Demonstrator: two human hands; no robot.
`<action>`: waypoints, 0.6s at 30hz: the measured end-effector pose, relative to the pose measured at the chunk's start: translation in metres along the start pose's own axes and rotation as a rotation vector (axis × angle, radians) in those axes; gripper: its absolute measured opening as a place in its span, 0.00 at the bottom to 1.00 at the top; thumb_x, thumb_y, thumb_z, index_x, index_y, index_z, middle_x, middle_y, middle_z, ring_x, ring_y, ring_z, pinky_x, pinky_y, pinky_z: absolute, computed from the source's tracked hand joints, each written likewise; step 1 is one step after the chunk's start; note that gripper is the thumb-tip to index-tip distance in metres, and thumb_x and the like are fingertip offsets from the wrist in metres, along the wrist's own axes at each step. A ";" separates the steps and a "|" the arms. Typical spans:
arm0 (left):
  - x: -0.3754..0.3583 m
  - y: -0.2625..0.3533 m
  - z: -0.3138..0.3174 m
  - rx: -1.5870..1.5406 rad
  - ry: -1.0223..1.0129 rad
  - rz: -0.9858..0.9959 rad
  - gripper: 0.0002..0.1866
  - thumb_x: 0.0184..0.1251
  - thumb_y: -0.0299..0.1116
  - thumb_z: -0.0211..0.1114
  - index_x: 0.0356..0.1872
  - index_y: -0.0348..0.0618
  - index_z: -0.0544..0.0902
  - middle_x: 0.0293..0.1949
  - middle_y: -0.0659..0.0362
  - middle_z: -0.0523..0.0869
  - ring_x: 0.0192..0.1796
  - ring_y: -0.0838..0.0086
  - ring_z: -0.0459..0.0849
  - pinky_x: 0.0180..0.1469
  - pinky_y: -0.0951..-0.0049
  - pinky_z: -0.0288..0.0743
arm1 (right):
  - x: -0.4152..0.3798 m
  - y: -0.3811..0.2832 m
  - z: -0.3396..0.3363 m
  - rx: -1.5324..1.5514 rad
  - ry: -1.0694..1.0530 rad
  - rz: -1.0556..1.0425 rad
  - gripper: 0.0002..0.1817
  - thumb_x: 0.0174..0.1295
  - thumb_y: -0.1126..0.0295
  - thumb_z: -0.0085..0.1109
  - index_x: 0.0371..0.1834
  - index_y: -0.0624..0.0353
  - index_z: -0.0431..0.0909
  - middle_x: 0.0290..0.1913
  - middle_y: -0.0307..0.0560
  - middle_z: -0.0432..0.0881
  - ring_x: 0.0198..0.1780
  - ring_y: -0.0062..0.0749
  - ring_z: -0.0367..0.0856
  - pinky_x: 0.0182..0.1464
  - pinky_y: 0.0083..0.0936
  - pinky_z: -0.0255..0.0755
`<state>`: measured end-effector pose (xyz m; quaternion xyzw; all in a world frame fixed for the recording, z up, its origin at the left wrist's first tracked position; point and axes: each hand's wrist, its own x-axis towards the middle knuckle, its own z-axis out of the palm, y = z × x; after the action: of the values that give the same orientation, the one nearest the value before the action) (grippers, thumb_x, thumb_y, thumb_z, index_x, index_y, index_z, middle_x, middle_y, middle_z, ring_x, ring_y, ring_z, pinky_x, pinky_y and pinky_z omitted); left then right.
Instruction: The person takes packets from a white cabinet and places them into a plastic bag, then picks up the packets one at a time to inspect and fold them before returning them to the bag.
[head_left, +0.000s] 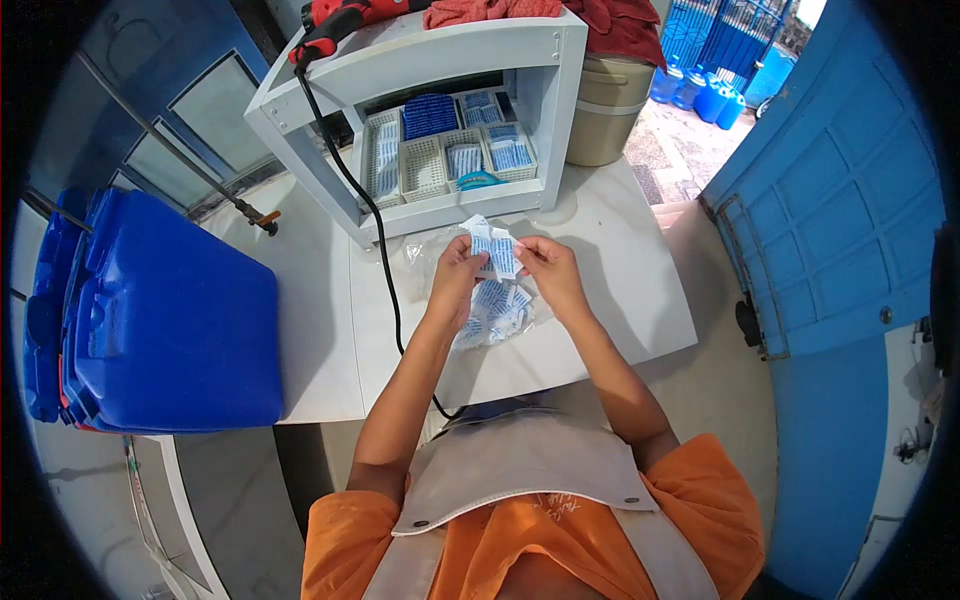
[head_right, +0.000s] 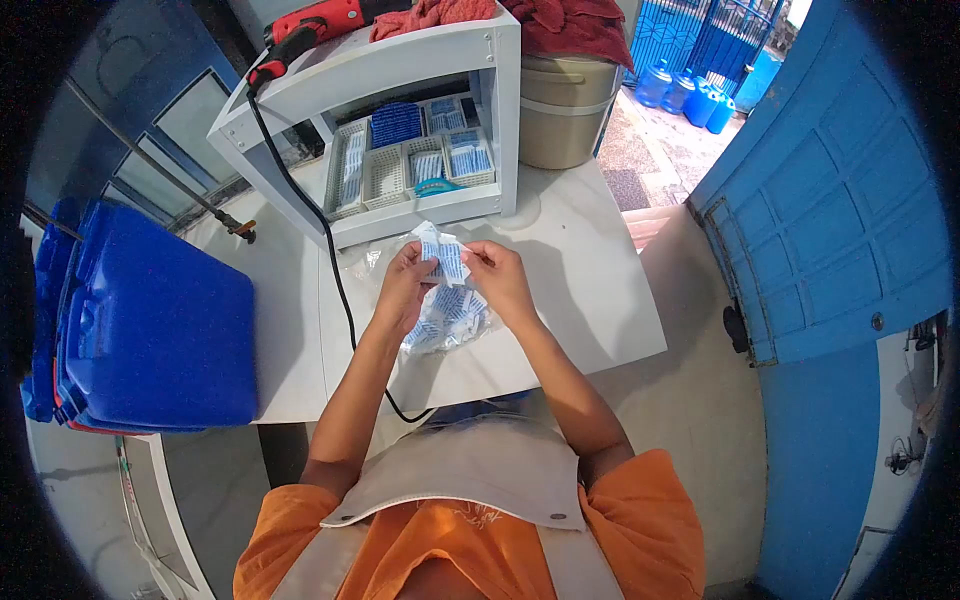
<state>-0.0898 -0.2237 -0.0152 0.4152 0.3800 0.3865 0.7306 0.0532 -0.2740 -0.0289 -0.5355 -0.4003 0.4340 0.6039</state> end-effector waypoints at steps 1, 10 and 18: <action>-0.001 0.000 0.002 -0.003 0.001 0.029 0.12 0.62 0.22 0.51 0.46 0.39 0.72 0.41 0.58 0.80 0.41 0.75 0.79 0.43 0.74 0.71 | 0.001 0.000 -0.001 0.030 -0.019 0.002 0.10 0.60 0.69 0.58 0.38 0.66 0.79 0.29 0.37 0.80 0.28 0.16 0.74 0.30 0.15 0.70; -0.008 0.006 0.012 -0.039 -0.041 -0.045 0.12 0.65 0.23 0.49 0.49 0.41 0.71 0.42 0.59 0.80 0.41 0.76 0.80 0.41 0.73 0.74 | -0.007 -0.017 0.006 -0.451 0.152 -0.346 0.05 0.59 0.74 0.56 0.36 0.64 0.77 0.31 0.45 0.79 0.28 0.28 0.76 0.32 0.21 0.70; -0.006 -0.002 0.016 -0.165 -0.089 -0.054 0.14 0.67 0.25 0.47 0.53 0.44 0.70 0.46 0.61 0.78 0.46 0.77 0.77 0.47 0.71 0.71 | -0.009 -0.022 0.020 -0.452 0.209 -0.519 0.08 0.57 0.76 0.58 0.40 0.63 0.75 0.33 0.46 0.78 0.28 0.28 0.75 0.29 0.22 0.69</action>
<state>-0.0778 -0.2351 -0.0100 0.3598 0.3252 0.3778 0.7887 0.0339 -0.2777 -0.0048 -0.5775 -0.5449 0.1098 0.5980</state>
